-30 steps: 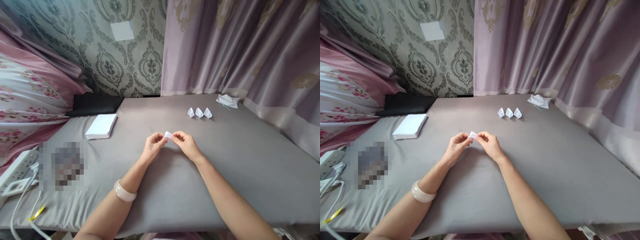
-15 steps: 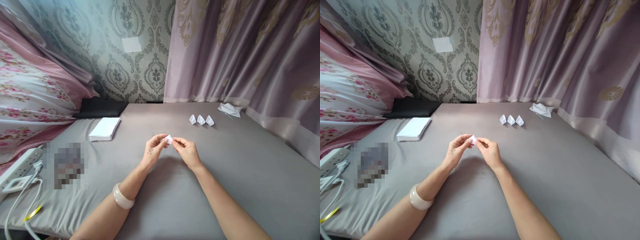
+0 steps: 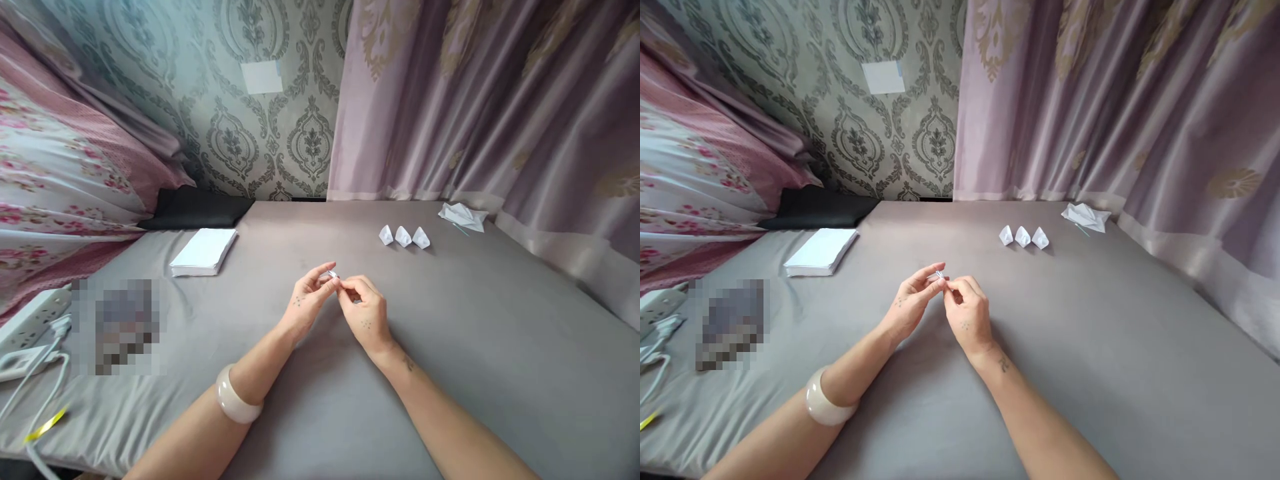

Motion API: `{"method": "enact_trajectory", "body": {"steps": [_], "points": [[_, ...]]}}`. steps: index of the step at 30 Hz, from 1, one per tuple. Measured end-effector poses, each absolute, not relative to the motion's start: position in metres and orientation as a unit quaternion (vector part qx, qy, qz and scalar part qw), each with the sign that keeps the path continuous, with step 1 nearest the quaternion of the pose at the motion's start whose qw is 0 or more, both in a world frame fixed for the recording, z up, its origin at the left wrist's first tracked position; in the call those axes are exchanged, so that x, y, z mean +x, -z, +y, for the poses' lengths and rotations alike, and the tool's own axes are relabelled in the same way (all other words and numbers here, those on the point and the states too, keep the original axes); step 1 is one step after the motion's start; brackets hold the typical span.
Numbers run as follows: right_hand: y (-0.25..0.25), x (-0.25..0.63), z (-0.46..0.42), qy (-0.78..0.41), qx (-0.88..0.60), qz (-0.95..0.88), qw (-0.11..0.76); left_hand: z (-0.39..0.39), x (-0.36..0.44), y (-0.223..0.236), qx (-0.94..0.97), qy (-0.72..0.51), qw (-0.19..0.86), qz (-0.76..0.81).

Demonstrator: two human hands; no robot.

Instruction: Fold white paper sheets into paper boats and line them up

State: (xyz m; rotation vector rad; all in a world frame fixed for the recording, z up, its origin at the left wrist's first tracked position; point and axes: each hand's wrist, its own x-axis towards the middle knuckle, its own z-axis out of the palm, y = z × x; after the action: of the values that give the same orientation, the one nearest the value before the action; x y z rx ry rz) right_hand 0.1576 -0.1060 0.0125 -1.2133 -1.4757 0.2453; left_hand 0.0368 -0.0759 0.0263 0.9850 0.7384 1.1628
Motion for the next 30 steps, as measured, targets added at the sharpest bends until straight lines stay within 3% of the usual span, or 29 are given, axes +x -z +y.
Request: {"method": "enact_trajectory", "body": {"steps": [15, 30], "points": [[-0.019, 0.169, -0.103, -0.262, -0.472, -0.67, 0.51, -0.068, 0.019, -0.036, 0.523, -0.424, 0.665, 0.325], [-0.02, 0.172, -0.101, -0.283, -0.492, -0.65, 0.505, -0.069, 0.022, -0.029, 0.497, -0.431, 0.684, 0.314]]}}
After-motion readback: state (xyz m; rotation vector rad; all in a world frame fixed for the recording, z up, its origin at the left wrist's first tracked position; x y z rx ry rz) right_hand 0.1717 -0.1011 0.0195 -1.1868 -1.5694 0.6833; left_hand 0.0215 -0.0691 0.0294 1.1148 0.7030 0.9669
